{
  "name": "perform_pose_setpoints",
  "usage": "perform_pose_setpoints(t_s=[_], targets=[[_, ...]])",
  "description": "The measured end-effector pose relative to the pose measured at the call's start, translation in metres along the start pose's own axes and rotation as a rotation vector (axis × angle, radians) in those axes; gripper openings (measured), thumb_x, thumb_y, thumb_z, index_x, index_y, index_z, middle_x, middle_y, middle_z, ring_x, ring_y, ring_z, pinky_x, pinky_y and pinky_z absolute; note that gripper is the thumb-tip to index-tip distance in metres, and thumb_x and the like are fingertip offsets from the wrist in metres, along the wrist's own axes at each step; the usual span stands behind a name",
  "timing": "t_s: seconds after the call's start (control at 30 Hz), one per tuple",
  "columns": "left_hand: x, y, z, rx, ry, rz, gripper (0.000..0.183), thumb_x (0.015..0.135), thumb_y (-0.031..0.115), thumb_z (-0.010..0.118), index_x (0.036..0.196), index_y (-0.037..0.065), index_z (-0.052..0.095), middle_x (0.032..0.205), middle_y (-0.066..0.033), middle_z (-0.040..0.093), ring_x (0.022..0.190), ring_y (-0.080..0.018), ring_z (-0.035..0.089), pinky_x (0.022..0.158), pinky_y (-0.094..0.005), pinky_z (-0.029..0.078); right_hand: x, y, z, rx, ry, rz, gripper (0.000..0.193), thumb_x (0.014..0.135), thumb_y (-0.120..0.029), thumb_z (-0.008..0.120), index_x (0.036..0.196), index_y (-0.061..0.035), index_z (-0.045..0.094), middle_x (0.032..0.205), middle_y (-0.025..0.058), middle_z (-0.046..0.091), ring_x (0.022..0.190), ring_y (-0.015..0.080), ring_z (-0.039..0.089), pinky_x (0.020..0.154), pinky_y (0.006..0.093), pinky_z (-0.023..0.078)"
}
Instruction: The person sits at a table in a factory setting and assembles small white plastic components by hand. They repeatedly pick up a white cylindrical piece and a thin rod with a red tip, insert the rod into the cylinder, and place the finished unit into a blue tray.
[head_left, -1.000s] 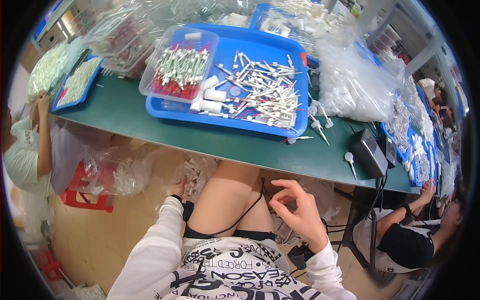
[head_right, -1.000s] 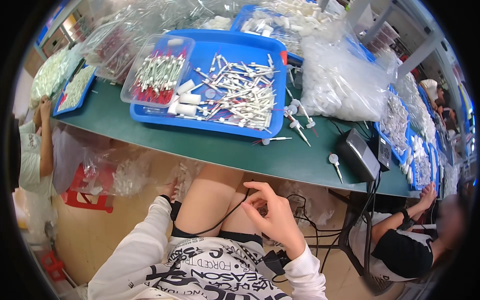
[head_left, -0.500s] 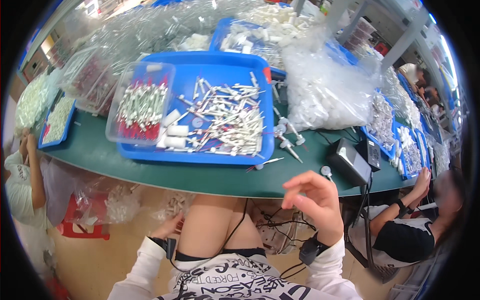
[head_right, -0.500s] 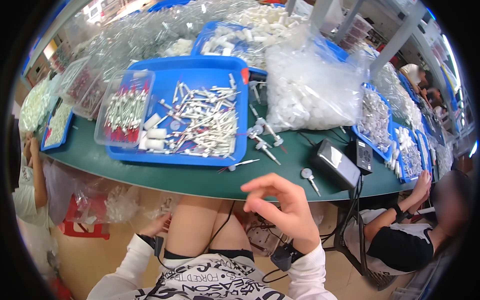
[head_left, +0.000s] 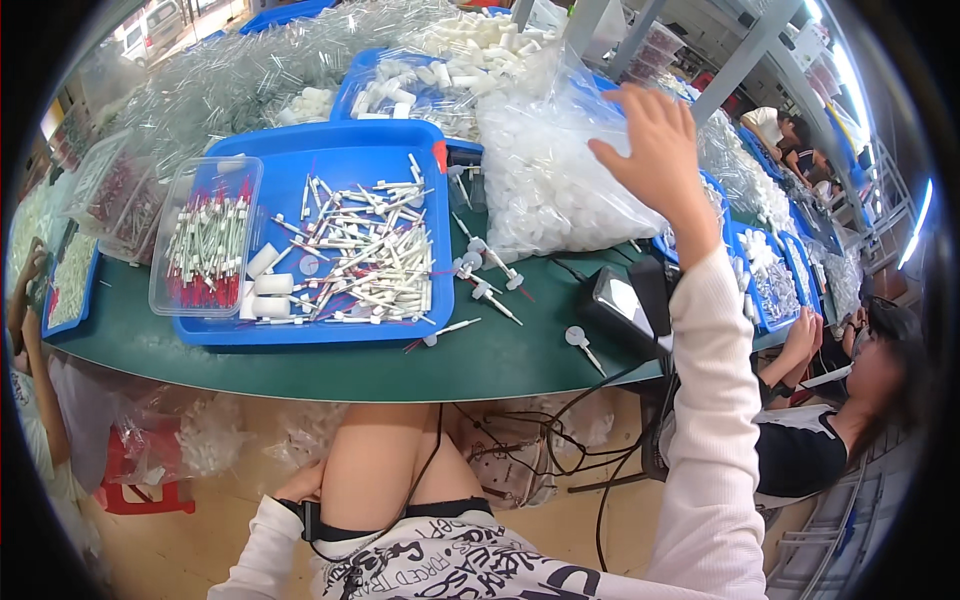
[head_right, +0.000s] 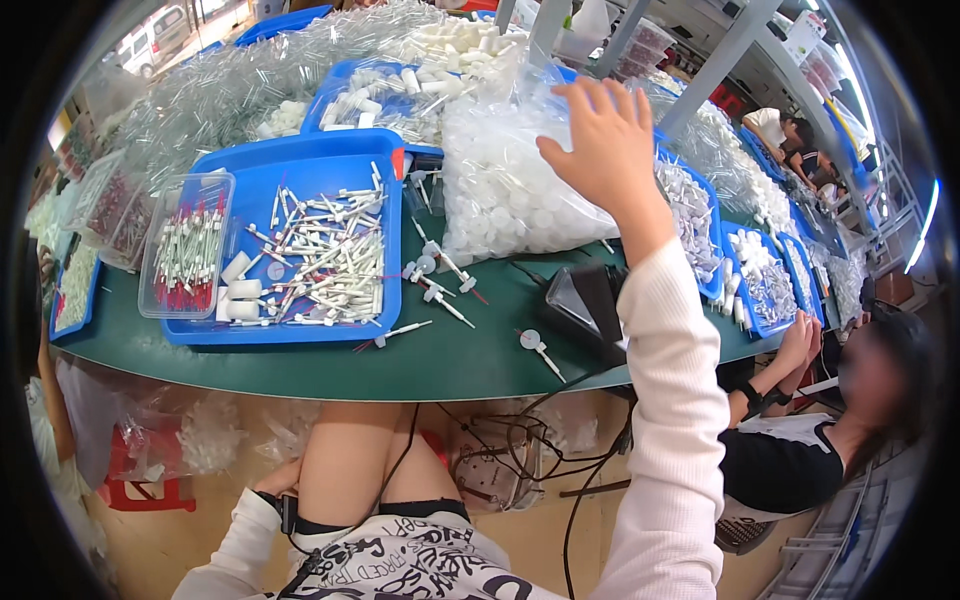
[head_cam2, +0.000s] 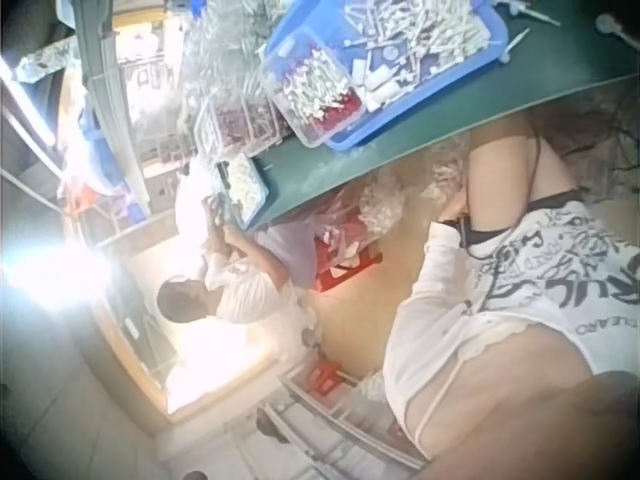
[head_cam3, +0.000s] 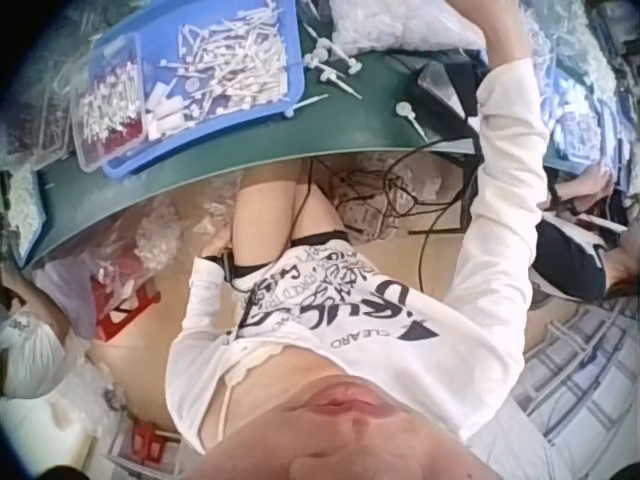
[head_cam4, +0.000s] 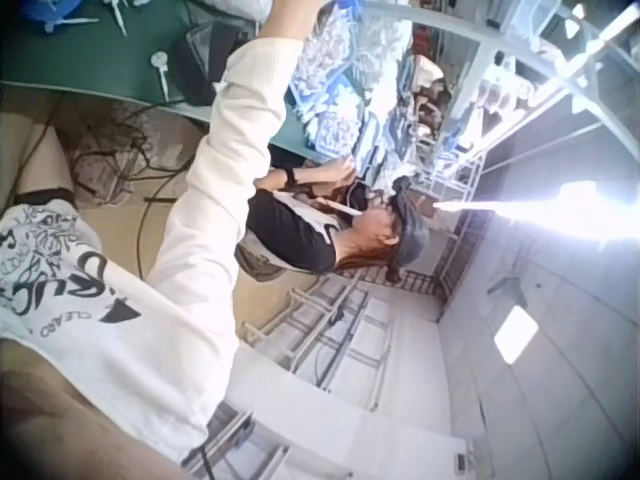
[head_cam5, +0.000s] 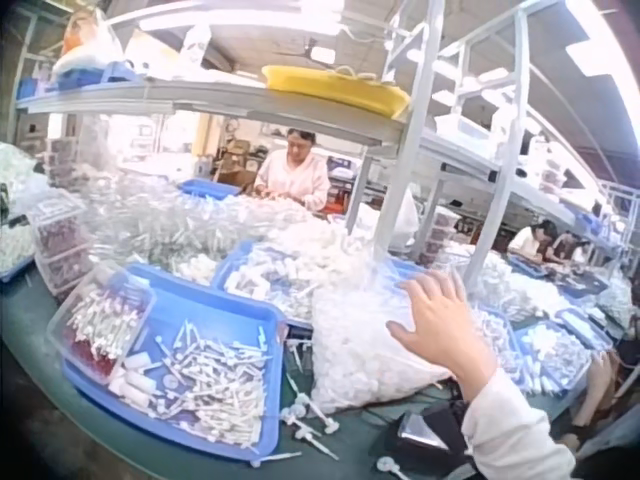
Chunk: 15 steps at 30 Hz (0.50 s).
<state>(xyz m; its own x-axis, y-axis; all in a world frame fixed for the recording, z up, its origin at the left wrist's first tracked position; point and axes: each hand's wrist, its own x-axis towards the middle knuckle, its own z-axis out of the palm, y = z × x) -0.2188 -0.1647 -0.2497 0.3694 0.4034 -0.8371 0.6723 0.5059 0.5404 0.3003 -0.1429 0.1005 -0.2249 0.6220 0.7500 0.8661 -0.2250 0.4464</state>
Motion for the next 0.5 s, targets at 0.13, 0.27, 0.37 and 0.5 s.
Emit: perform_pose_setpoints(t_s=[0.13,0.27,0.37,0.5], targets=[[-0.015,-0.009,-0.003,0.129,-0.129,-0.176,0.046,0.089,0.043,0.043,0.099,0.003,0.062,0.078,-0.0042,0.064,0.058,-0.0097,0.055,0.048,-0.0216,0.04,-0.012,-0.004,0.02,0.058,-0.633,0.132,0.023,0.078,-0.026,0.057,0.092,-0.0086,0.06,0.082,0.0084,0.064,0.09,0.0268,0.058,0.097,0.0484,0.032],[-0.002,-0.013,-0.001,0.08,0.009,0.197,0.047,0.089,0.044,0.041,0.105,0.004,0.06,0.083,-0.0042,0.064,0.064,-0.0088,0.056,0.049,-0.0225,0.04,-0.02,-0.013,0.02,0.285,-0.631,0.131,0.015,0.079,-0.018,0.054,0.089,-0.0094,0.06,0.082,0.0091,0.064,0.085,0.0281,0.06,0.098,0.0459,0.032],[0.008,-0.016,0.002,-0.076,-0.101,0.162,0.048,0.089,0.045,0.041,0.11,0.005,0.058,0.087,-0.0041,0.064,0.065,-0.0095,0.056,0.049,-0.0244,0.04,-0.026,-0.012,0.01,0.338,-0.615,0.122,0.014,0.079,-0.016,0.055,0.09,-0.0093,0.06,0.085,0.0101,0.064,0.086,0.0283,0.059,0.097,0.0445,0.033],[-0.006,-0.012,-0.009,0.047,-0.218,-0.183,0.048,0.089,0.045,0.043,0.116,0.007,0.055,0.091,-0.0033,0.063,0.064,-0.0091,0.055,0.047,-0.0241,0.038,-0.035,-0.007,-0.01,0.537,-0.311,0.103,0.021,0.078,-0.018,0.059,0.097,-0.0077,0.06,0.093,0.0121,0.061,0.092,0.0297,0.056,0.096,0.0424,0.034]])
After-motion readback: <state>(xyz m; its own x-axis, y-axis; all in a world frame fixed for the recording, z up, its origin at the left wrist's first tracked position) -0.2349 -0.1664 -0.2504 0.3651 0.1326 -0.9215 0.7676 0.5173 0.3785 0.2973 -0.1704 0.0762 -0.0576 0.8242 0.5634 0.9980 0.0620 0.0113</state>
